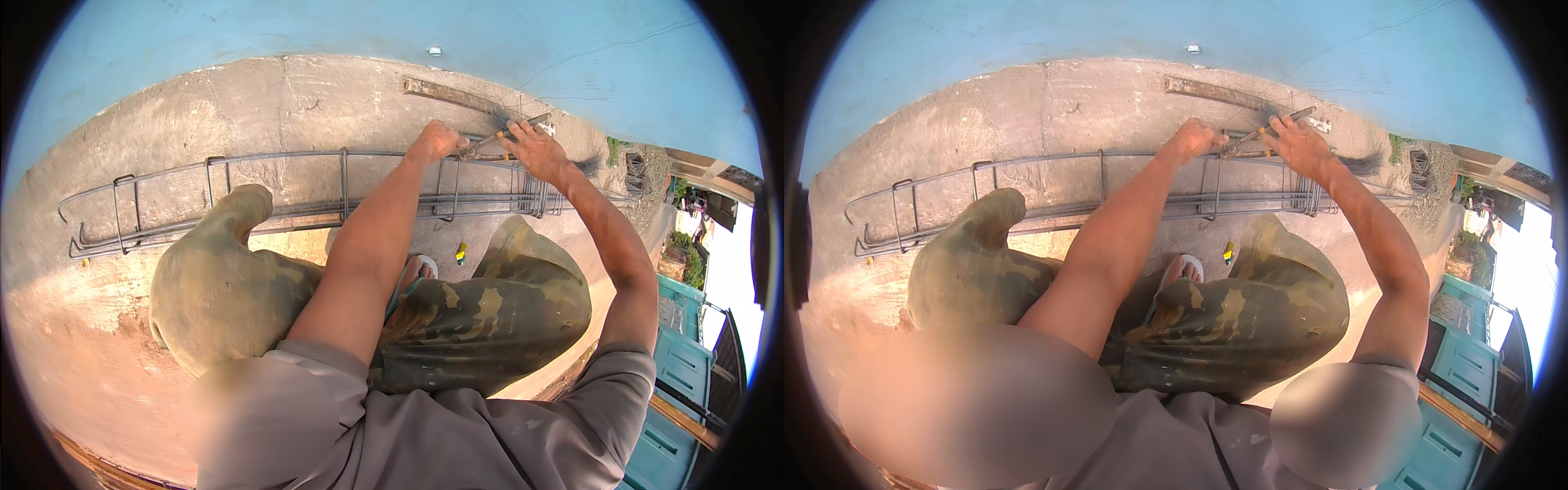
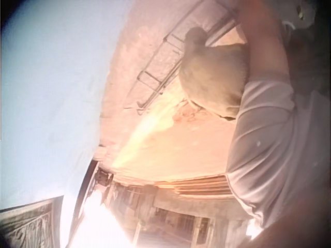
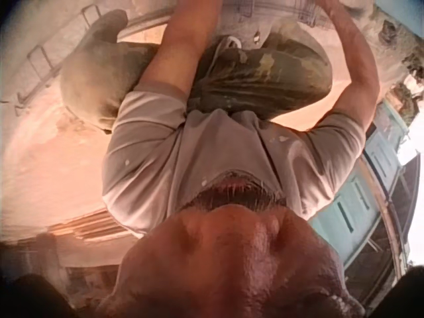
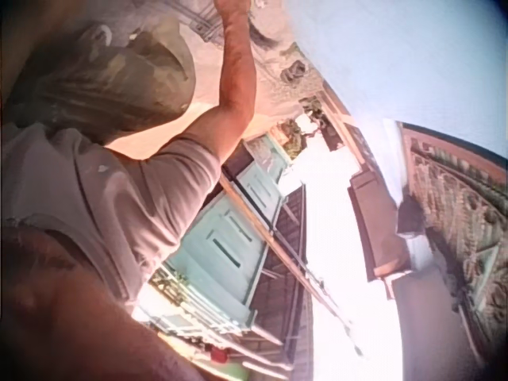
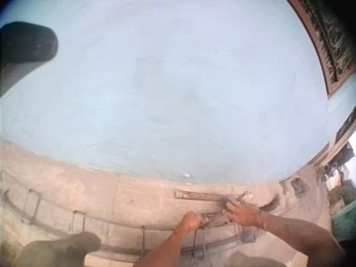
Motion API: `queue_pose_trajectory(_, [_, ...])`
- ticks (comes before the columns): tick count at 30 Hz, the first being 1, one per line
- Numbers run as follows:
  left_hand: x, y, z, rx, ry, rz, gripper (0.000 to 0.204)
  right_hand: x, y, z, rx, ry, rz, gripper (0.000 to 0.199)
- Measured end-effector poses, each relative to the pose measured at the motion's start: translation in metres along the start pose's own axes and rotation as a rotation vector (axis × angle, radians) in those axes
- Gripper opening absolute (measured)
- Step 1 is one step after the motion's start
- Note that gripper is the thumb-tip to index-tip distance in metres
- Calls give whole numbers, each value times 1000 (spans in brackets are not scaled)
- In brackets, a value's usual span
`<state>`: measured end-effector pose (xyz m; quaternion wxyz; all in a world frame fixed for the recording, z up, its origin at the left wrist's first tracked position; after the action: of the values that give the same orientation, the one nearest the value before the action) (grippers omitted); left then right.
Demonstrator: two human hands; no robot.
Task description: The person sits on a concrete floor and assembles a rebar cage by tying wire ties around the intersections of steel bars using pliers. The person works along the length of the cage, securing each joint.
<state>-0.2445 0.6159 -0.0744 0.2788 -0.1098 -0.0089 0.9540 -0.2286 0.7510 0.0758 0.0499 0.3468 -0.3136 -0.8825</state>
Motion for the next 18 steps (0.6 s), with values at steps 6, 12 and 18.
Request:
queue_pose_trajectory(6, [-4, 8, 0, -63, 68, 14, 36, 20, 29, 0, -83, 99, -163, 42])
queue_pose_trajectory(12, [-3, -26, 59, 237, -154, -103, 59, 34, 36, 9, 175, 53, -296, 32])
queue_pose_trajectory(18, [9, -61, 71, 275, -148, 300, 43, 41, 53, 12, 232, -20, -684, 46])
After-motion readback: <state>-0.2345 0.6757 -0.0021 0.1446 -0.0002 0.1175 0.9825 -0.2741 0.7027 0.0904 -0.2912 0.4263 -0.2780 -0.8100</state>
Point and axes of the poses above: each hand's wrist, its own x-axis towards the middle knuckle, its own y-axis out of the back of the hand, z = x × y, the point moved 7 cm from there along x, towards the middle knuckle, and after that the axes turned 11 degrees about -y, right-handed, at the moved point
